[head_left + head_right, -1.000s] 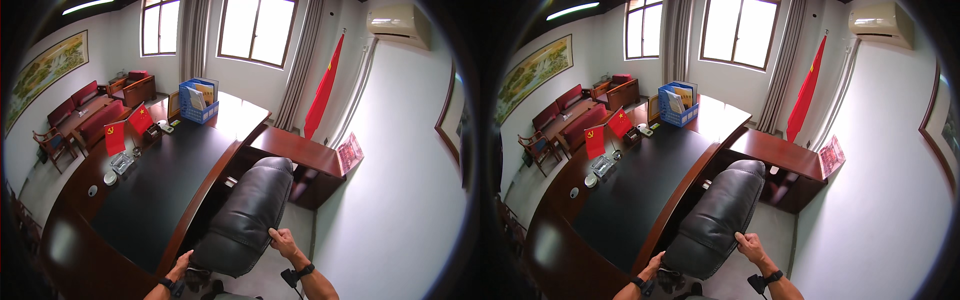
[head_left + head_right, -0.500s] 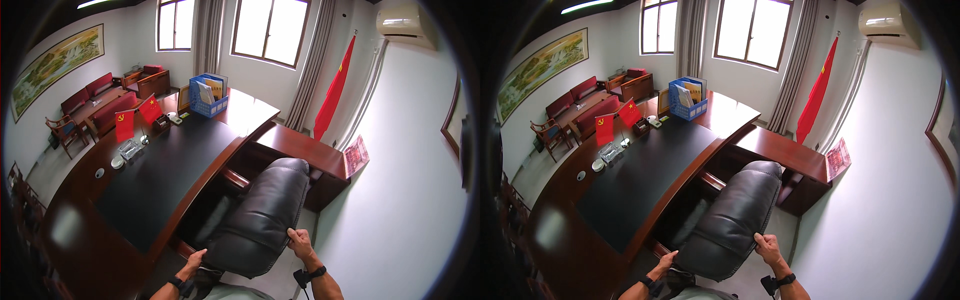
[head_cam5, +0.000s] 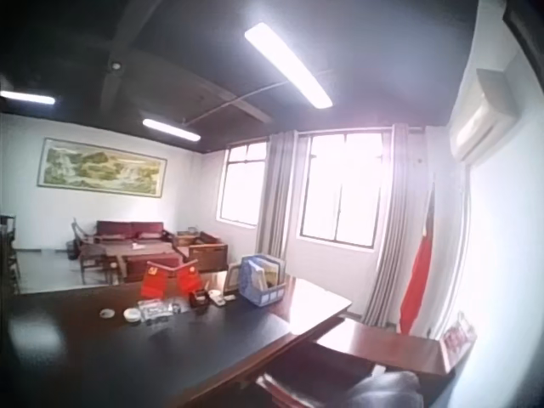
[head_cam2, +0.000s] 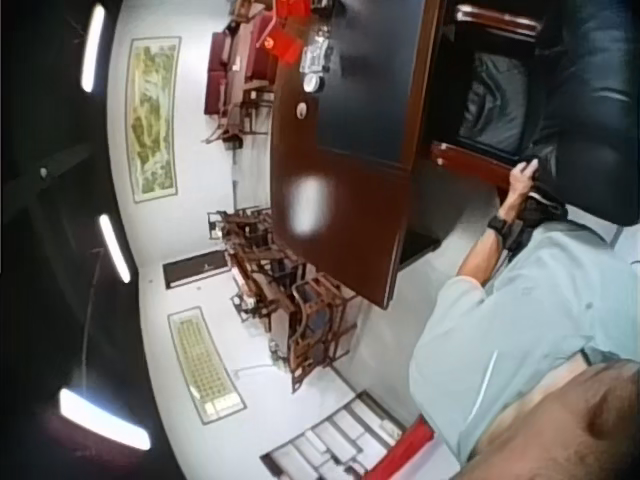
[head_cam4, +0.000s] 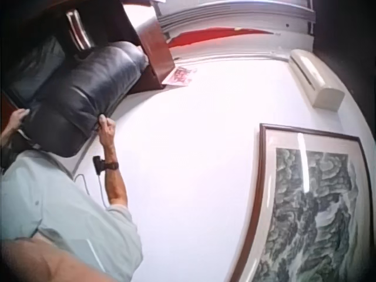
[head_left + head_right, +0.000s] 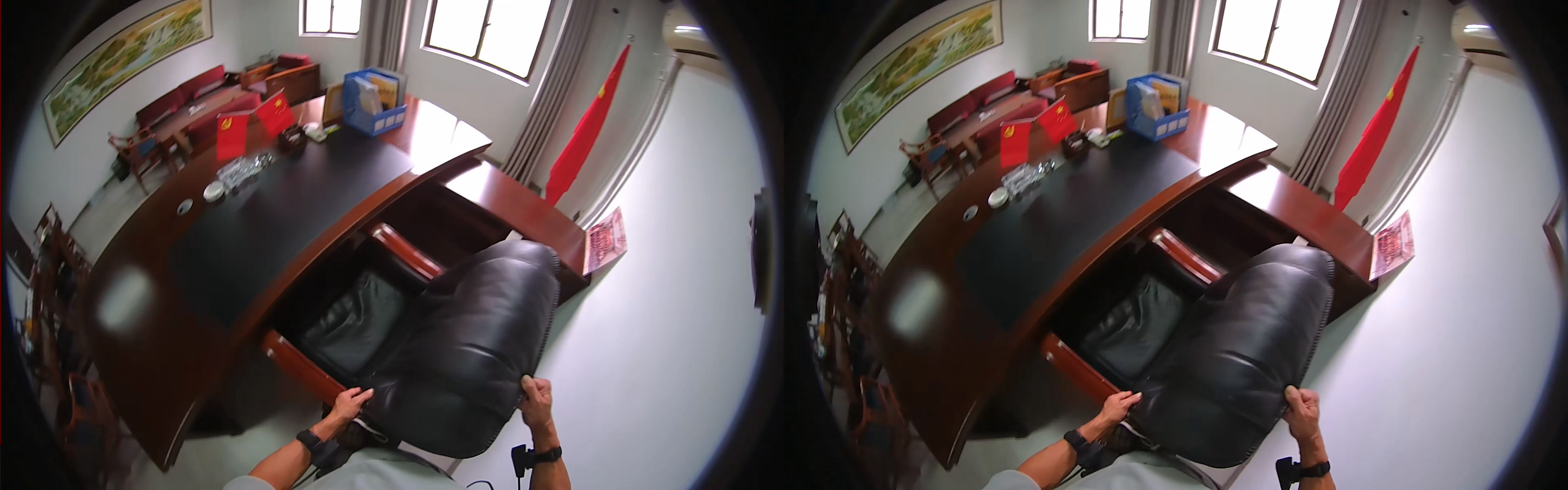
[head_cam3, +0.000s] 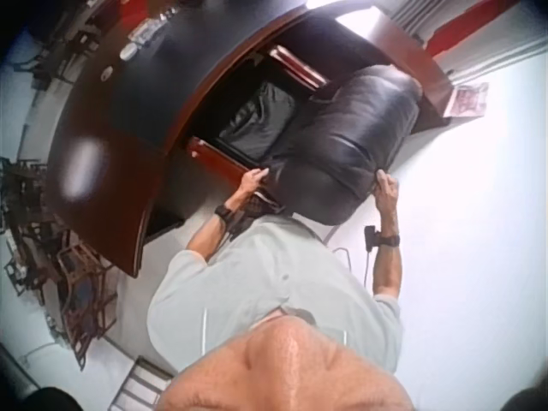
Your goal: Wiping down a large wooden tea table, a display shelf, and an executive office desk with a cleaning cloth.
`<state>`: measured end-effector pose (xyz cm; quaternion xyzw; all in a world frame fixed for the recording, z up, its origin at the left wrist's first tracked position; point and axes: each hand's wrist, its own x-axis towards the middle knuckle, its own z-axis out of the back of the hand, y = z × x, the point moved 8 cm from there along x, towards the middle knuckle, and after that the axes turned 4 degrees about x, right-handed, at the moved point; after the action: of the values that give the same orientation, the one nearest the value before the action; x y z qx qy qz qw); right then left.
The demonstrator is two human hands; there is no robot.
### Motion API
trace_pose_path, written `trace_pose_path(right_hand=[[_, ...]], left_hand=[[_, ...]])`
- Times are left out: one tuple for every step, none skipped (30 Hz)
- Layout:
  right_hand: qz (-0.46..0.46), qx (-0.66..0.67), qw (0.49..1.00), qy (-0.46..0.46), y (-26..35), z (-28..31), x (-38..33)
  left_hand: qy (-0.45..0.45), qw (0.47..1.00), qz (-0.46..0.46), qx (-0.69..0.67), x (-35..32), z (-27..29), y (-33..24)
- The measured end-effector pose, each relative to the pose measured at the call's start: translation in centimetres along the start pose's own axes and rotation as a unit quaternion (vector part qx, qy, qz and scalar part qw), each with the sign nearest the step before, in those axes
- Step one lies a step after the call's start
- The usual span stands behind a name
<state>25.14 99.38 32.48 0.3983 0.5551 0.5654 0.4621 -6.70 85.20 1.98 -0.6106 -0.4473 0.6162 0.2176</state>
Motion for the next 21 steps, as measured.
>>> trace_pose_path(right_hand=[[-0.008,0.011,1.0,0.005,-0.2,0.8,-0.7],[-0.012,0.022,1.0,0.007,-0.3,1.5,-1.2],[-0.019,0.049,0.999,0.0,-0.5,2.2,-1.7],[-0.027,0.049,0.998,0.005,-0.9,3.0,-2.1],[-0.013,0.024,1.0,0.016,-1.1,3.6,-2.4],[0.001,-0.001,1.0,0.026,-1.3,4.0,-2.7],[0.02,-0.018,0.999,0.03,-1.1,4.7,-3.2],[0.019,-0.036,0.999,0.027,-1.7,6.0,-4.1],[0.013,-0.02,1.0,-0.004,-1.6,6.4,-4.8],[0.007,-0.005,0.999,-0.035,-1.6,6.7,-5.5],[0.001,0.026,1.0,-0.007,-2.9,8.7,-6.0],[-0.006,0.041,0.999,0.001,-3.7,10.0,-6.8],[-0.008,0.029,0.999,-0.038,-4.1,11.2,-7.5],[-0.009,0.016,0.997,-0.078,-4.3,12.1,-8.0],[-0.014,0.03,0.99,-0.136,-4.5,13.3,-8.5],[-0.028,0.049,0.984,-0.167,-4.8,14.6,-9.2],[-0.024,0.041,0.986,-0.157,-4.7,15.3,-9.6],[-0.021,0.032,0.988,-0.152,-4.6,16.6,-10.3],[-0.012,0.023,0.98,-0.197,-5.1,18.5,-11.2],[-0.039,0.042,0.992,-0.116,-4.6,18.4,-11.0],[-0.049,0.002,0.987,-0.153,-4.6,20.0,-11.4]], left_hand=[[-0.024,0.999,-0.005,0.023,-0.9,-0.7,0.2],[-0.046,0.998,-0.015,0.05,-1.3,-1.1,0.0],[-0.022,0.998,0.016,0.054,-1.9,-1.7,0.0],[0.003,0.997,0.047,0.058,-2.6,-2.4,0.1],[-0.004,0.997,0.054,0.054,-3.0,-2.5,0.6],[-0.013,0.996,0.053,0.067,-3.3,-2.6,1.1],[-0.021,0.995,0.052,0.08,-3.6,-2.8,1.4],[-0.024,0.995,0.061,0.077,-3.9,-3.0,1.8],[-0.001,0.994,0.059,0.09,-4.1,-3.6,2.0],[0.024,0.993,0.057,0.103,-4.2,-4.3,2.2],[0.033,0.991,0.04,0.12,-4.1,-4.8,2.7],[0.053,0.989,0.044,0.134,-4.9,-5.7,1.2],[0.069,0.988,0.052,0.131,-5.0,-6.2,2.1],[0.086,0.986,0.06,0.127,-4.7,-6.6,3.4],[0.091,0.984,0.039,0.151,-4.8,-7.2,3.2],[0.114,0.981,0.049,0.148,-5.2,-7.8,3.6],[0.135,0.978,0.036,0.155,-5.1,-8.2,3.9],[0.161,0.973,0.026,0.163,-5.9,-8.5,2.8],[0.211,0.965,0.038,0.149,-6.5,-8.3,1.8],[0.206,0.973,0.088,0.05,-6.4,-7.1,3.6],[0.181,0.978,0.091,0.041,-5.4,-5.5,4.4]])
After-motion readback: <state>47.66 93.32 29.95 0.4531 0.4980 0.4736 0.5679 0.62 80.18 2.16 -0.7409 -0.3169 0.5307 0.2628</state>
